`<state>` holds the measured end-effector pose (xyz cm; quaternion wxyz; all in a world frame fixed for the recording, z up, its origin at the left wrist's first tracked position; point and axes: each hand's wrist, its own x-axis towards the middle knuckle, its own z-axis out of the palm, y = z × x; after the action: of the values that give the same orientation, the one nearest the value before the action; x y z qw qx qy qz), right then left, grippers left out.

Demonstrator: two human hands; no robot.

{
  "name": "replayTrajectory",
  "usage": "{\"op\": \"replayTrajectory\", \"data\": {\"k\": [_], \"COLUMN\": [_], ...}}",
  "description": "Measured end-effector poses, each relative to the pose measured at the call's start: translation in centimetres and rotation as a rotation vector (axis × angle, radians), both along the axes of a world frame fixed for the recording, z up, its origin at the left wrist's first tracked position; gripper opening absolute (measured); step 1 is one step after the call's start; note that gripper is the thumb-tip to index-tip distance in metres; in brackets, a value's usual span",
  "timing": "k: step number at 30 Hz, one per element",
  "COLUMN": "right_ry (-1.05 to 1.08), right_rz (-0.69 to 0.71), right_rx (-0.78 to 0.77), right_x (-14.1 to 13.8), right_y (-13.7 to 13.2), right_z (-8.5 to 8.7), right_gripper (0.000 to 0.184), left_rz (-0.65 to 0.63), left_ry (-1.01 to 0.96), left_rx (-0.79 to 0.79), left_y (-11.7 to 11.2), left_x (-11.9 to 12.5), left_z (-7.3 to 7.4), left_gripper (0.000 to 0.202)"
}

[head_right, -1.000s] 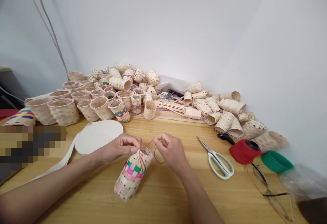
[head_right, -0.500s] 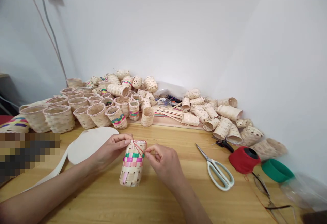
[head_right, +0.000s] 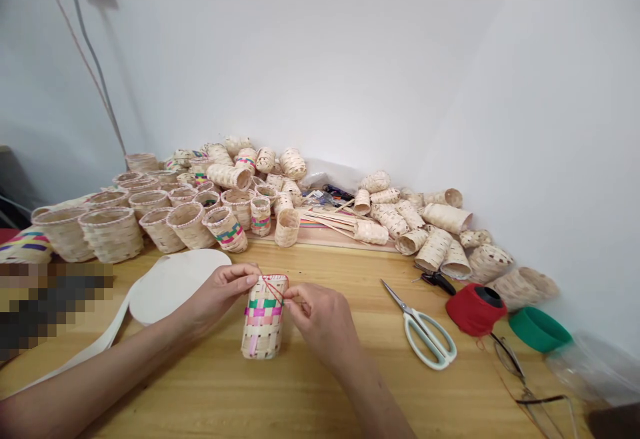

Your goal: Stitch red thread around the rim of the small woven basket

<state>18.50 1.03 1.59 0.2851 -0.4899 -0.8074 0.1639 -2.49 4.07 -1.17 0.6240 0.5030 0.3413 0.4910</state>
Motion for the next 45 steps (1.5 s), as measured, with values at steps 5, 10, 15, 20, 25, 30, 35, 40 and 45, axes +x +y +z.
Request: {"op": "replayTrajectory", "data": {"k": [5, 10, 15, 20, 25, 30, 35, 40, 45], "right_ry": [-0.025, -0.092, -0.083, 0.142, 0.377, 0.420, 0.397, 0.405, 0.489], "right_rz": [-0.005, -0.044, -0.049, -0.003, 0.146, 0.176, 0.152, 0.144, 0.160], "right_rx": [0.052, 0.098, 0.067, -0.197, -0.478, -0.467, -0.386, -0.408, -0.419], "right_x": [-0.2, -0.4, -0.7, -0.4, 0.1, -0.3, -0.7, -0.8, -0.3], "right_y": [0.2, 0.1, 0.0, 0.4, 0.5, 0.2, -0.2, -0.2, -0.4], "right_z": [-0.5, -0.9, -1.1, -0.8, -0.3, -0.1, -0.3, 0.2, 0.8], "right_gripper": [0.013, 0.013, 0.013, 0.008, 0.011, 0.010, 0.010, 0.013, 0.018], "left_rz": [0.001, -0.015, -0.026, -0.053, -0.142, -0.125, -0.088, -0.111, -0.121], "left_ry": [0.053, 0.110, 0.096, -0.011, -0.213, -0.357, -0.389, -0.375, -0.359], "left_rx": [0.043, 0.013, -0.015, -0.086, -0.266, -0.343, -0.324, -0.305, -0.287], "left_y": [0.0, -0.3, -0.3, 0.0, -0.2, -0.1, 0.4, 0.3, 0.3], "left_x": [0.1, 0.6, 0.8, 0.4, 0.6, 0.7, 0.2, 0.3, 0.2], "left_z": [0.0, -0.1, -0.7, -1.1, -0.8, -0.2, -0.1, -0.2, -0.2], "left_gripper": [0.025, 0.024, 0.023, 0.022, 0.021, 0.019, 0.018, 0.018, 0.014]}}
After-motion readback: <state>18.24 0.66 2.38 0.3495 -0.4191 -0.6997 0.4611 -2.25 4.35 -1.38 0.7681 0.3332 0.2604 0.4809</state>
